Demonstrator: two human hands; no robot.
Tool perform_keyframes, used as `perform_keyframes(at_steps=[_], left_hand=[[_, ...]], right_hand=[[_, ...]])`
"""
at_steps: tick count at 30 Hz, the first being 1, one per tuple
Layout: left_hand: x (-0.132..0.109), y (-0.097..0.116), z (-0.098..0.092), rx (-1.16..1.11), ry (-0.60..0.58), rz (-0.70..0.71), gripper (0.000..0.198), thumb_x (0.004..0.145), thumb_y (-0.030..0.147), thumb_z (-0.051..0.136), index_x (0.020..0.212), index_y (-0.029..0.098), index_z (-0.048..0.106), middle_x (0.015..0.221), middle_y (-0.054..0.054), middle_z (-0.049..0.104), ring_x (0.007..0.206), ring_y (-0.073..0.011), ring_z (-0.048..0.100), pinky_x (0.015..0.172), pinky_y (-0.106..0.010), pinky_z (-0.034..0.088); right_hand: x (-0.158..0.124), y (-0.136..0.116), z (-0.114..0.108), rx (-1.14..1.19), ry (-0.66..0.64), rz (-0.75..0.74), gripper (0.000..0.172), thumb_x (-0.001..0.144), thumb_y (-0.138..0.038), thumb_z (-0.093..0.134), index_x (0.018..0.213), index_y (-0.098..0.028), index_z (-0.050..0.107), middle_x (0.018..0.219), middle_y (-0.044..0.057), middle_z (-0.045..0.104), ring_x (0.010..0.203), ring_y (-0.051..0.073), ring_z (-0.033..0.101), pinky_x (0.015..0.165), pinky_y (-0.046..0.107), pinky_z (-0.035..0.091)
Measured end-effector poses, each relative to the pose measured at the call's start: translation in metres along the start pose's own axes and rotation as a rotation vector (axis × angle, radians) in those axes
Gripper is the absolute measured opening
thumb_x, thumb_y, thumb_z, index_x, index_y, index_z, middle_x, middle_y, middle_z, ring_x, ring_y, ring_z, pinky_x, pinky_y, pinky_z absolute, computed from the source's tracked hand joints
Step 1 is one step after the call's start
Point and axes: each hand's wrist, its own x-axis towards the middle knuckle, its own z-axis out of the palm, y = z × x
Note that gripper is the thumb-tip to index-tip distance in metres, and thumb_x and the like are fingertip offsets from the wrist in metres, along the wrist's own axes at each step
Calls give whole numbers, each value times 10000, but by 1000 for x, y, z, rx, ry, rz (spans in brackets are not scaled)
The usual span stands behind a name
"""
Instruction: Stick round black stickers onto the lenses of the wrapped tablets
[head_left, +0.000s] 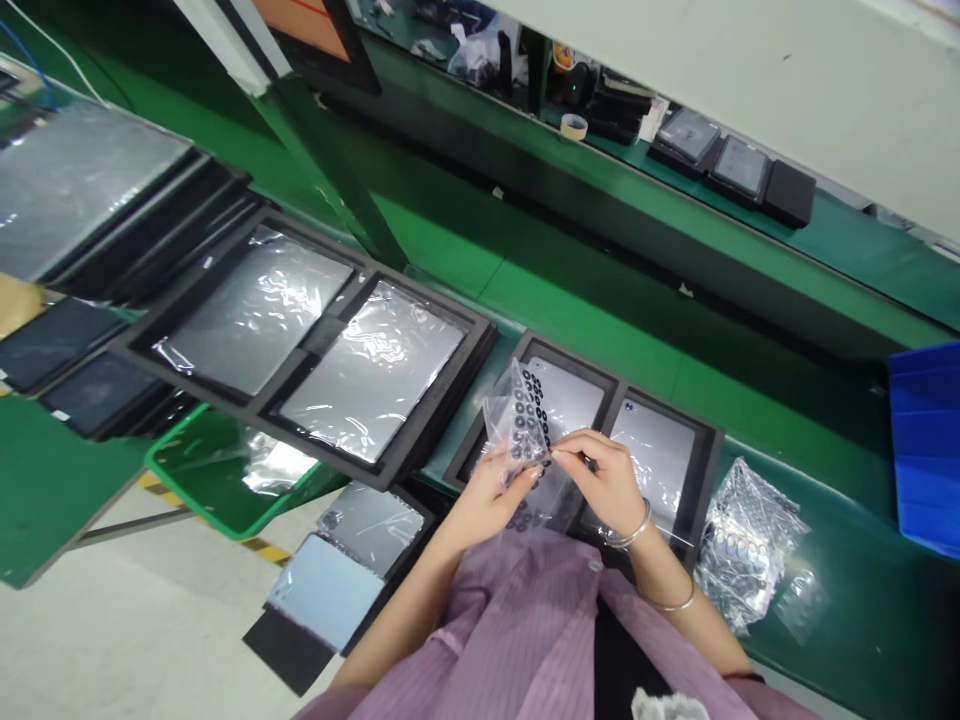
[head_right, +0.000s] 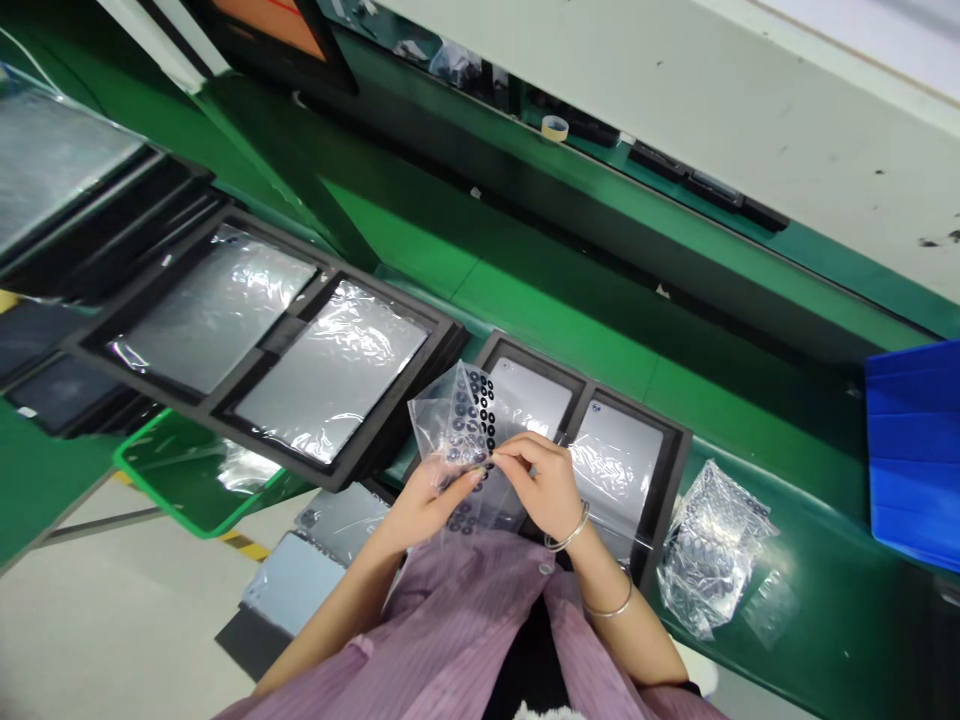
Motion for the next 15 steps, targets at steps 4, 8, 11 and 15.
perform_keyframes(at_steps=[4, 8, 11, 15], left_hand=[[2, -3, -2, -57, 33, -17, 193, 735, 348, 635, 815, 217, 750, 890, -49, 719, 929, -276, 605, 927, -355, 401], [2, -10, -12, -54, 102, -64, 204, 703, 350, 665, 830, 223, 761, 945, -48, 734, 936, -288, 623, 910, -352, 418], [-2, -25, -32, -49, 281, -143, 213, 708, 355, 667, 819, 195, 752, 844, -45, 734, 836, -257, 637, 801, -308, 448], [-9, -46, -58, -106, 551, -191, 210, 703, 361, 692, 787, 169, 712, 720, -12, 681, 692, -185, 597, 670, -253, 431]], right_hand=[[4, 6, 1, 69, 17, 133, 188, 828, -324, 580, 723, -194, 666, 713, 27, 679, 670, 149, 608, 619, 266, 489], [11, 22, 1, 187, 99, 227, 198, 796, -374, 607, 751, -189, 664, 652, 11, 665, 556, 120, 565, 518, 234, 460], [23, 41, 0, 128, 177, 210, 233, 820, -388, 573, 768, -175, 654, 644, 16, 670, 512, 111, 552, 483, 227, 451], [52, 74, 6, -158, 204, 97, 260, 856, -375, 513, 797, -169, 661, 692, 34, 686, 576, 139, 596, 543, 262, 485]])
